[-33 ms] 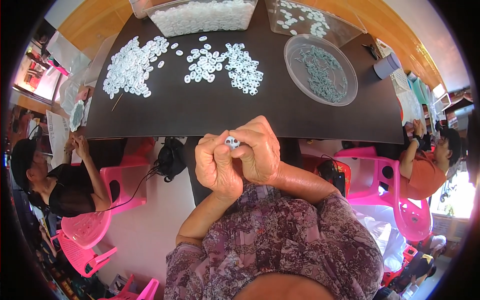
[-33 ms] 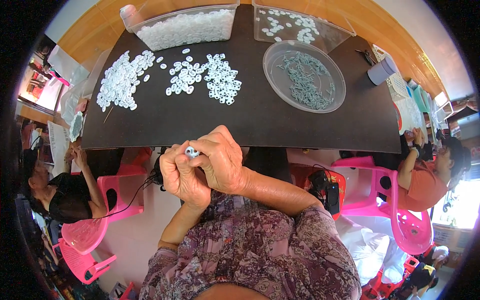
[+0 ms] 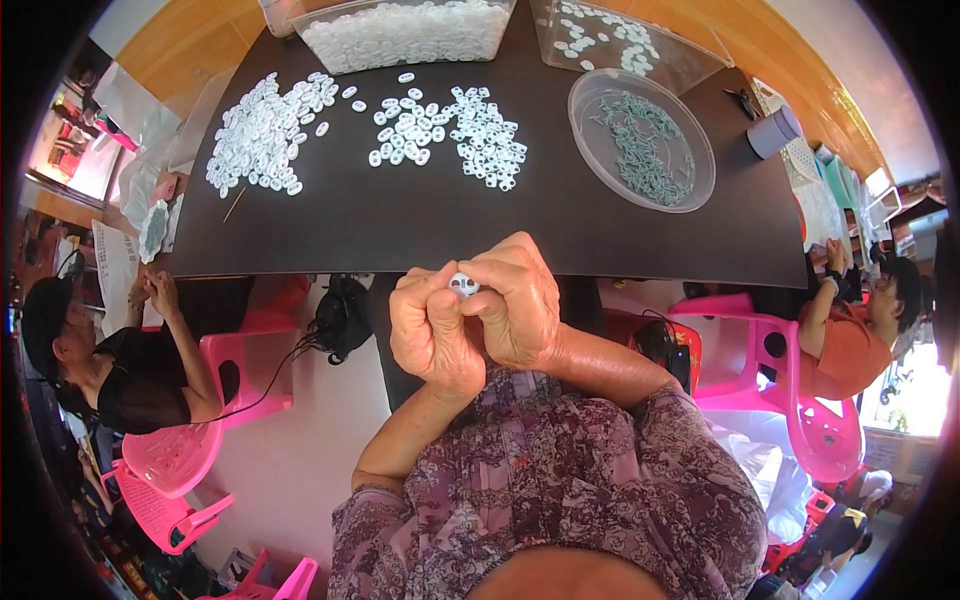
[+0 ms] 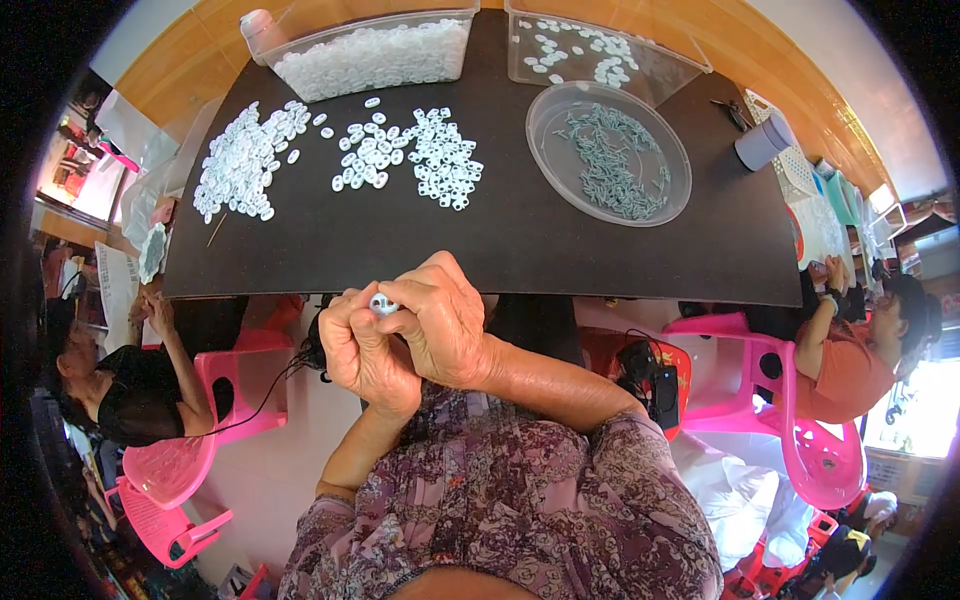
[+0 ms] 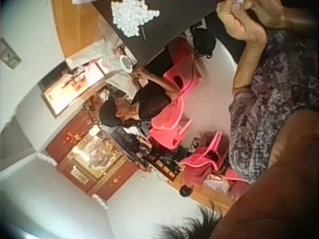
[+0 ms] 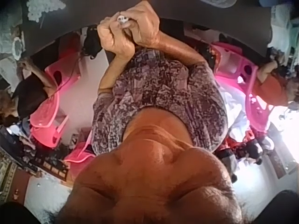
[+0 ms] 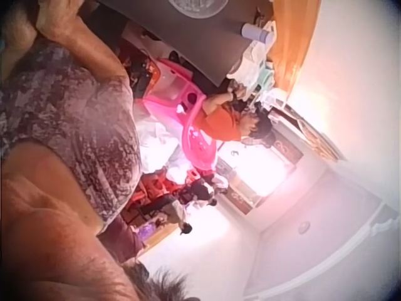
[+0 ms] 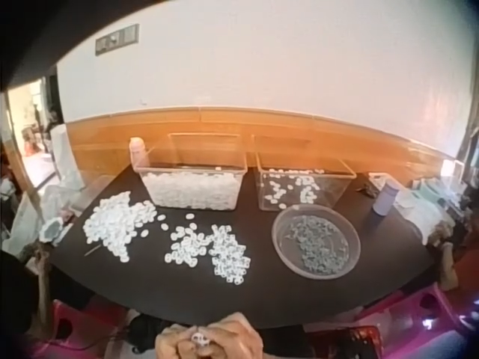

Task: Assemble small white plastic components by inserting tiny grey pieces into them using hands.

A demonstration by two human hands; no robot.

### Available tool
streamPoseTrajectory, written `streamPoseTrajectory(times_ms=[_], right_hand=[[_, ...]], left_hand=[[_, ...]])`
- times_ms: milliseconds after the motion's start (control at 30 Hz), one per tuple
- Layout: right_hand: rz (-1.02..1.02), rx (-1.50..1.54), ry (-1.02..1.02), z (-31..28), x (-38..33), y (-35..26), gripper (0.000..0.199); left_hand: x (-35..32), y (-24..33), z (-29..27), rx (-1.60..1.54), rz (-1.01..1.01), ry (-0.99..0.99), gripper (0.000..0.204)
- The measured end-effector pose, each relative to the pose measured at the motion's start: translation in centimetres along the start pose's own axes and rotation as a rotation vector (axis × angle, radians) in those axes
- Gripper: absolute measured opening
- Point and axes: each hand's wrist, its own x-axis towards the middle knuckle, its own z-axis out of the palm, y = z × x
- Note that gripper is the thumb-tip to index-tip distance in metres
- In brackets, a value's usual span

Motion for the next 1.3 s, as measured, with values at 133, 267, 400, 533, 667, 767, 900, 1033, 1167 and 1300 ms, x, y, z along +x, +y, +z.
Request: streamPoseTrajectory(times_ms=[133,267,400,533,667,767,900,1033,1167,1300], right_hand=[[-0.004,-0.006,-0.01,0.3,0.0,0.1,0.031],[-0.01,0.014,-0.005,0.7,-0.4,0.4,0.02],[-0.001,0.009,-0.022,0.9,-1.0,0.9,0.016],[0.033,0.009,-0.011,1.0,-0.9,0.7,0.03],[0.043,-0.005,-0.016,0.3,-1.0,1.2,0.024],[0.051,-0.004,-0.039,-0.1,-0.7,1.1,0.032],[0.106,0.015,-0.037,-0.1,-1.0,1.4,0.036],[0.099,0.015,-0.047,-0.5,-0.7,1.4,0.032],[0.102,0.004,-0.052,-1.0,-0.3,1.9,0.028],[0.119,-0.106,-0.065,-3.1,1.2,4.2,0.021]], left_hand=[[0.1,0.2,0.1,0.054,0.003,-0.02,0.02],[0.2,0.0,0.1,0.062,0.024,-0.022,0.018],[-0.2,-1.2,-0.2,0.1,0.01,-0.003,0.019],[-0.3,-1.4,-0.2,0.1,0.002,0.015,0.018],[-0.5,-1.8,-0.6,0.017,-0.109,-0.04,0.017],[-0.1,-1.4,-0.3,-0.012,-0.118,-0.04,0.017],[0.3,-1.3,0.0,0.01,-0.127,-0.049,0.016],[0.4,-1.6,-0.1,0.037,-0.13,-0.081,0.015],[0.3,-1.3,0.2,0.013,-0.352,-0.03,0.017],[0.6,-2.4,-0.3,0.034,-0.417,-0.059,0.031]])
